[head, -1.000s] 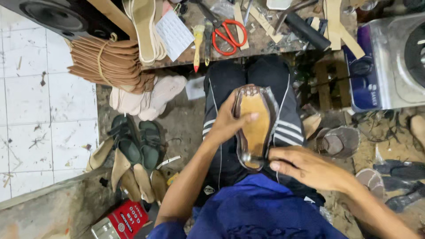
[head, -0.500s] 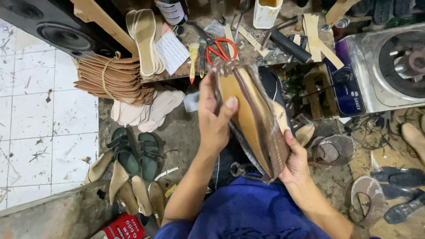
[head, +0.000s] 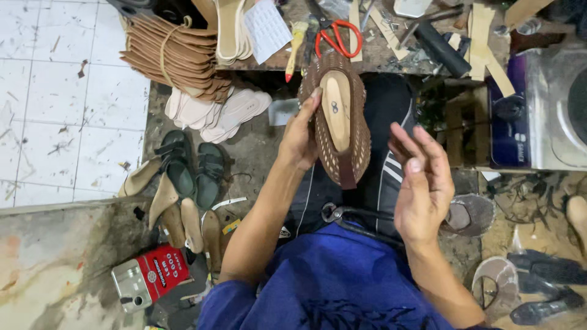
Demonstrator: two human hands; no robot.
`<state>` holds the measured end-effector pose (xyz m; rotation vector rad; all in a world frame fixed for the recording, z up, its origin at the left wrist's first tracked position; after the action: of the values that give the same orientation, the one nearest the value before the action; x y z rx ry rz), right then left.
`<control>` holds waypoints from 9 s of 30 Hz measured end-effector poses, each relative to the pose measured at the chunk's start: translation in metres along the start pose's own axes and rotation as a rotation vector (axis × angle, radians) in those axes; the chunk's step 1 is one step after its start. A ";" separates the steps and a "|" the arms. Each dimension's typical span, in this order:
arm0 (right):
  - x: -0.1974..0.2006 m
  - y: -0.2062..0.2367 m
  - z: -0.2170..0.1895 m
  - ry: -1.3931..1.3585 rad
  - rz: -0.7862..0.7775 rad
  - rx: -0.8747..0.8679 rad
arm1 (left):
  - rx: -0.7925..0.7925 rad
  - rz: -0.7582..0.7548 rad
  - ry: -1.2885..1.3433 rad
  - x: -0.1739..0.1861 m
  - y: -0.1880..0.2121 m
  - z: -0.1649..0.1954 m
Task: The person assembles a woven shoe by pressing the upper onto a sole, then uses a hammer to tap along the perimeter to secure it. They inspect the shoe, place it on a shelf, and repeat the process with a second shoe.
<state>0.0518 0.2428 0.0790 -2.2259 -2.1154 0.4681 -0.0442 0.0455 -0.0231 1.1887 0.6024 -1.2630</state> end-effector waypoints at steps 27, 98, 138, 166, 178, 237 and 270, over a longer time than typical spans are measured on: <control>-0.051 -0.016 -0.015 0.850 -0.246 0.220 | -0.082 0.091 -0.005 0.030 -0.008 0.001; 0.052 0.033 0.078 -0.226 -0.123 -0.590 | -0.029 -0.108 -0.403 0.053 0.104 -0.018; 0.008 0.038 -0.069 -0.102 -1.036 0.226 | 0.186 -1.062 -0.592 -0.058 0.184 0.025; -0.003 0.019 -0.051 0.411 -0.866 0.155 | -0.028 -0.517 -0.536 -0.020 0.192 0.020; 0.031 -0.018 0.000 0.495 -0.364 -0.082 | -0.257 -0.165 -0.584 0.006 0.108 -0.019; 0.024 -0.024 0.084 -0.250 -0.100 -0.664 | -0.164 -0.091 -0.477 0.014 0.114 -0.053; 0.051 0.046 0.124 -0.617 -0.075 -0.617 | -0.375 -0.208 -0.506 -0.040 0.086 0.014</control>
<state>0.0685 0.2667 -0.0600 -2.5171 -2.9853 0.6311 0.0221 0.0379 0.0460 0.4766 0.5589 -1.4798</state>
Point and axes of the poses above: each hand's wrist, its own y-axis away from the middle knuckle, its own x-axis out of the back of the hand, z = x × y, the point moved 4 cm from there along -y, towards the middle knuckle, and after that the axes turned 10 degrees about y, right-handed, at the moved point
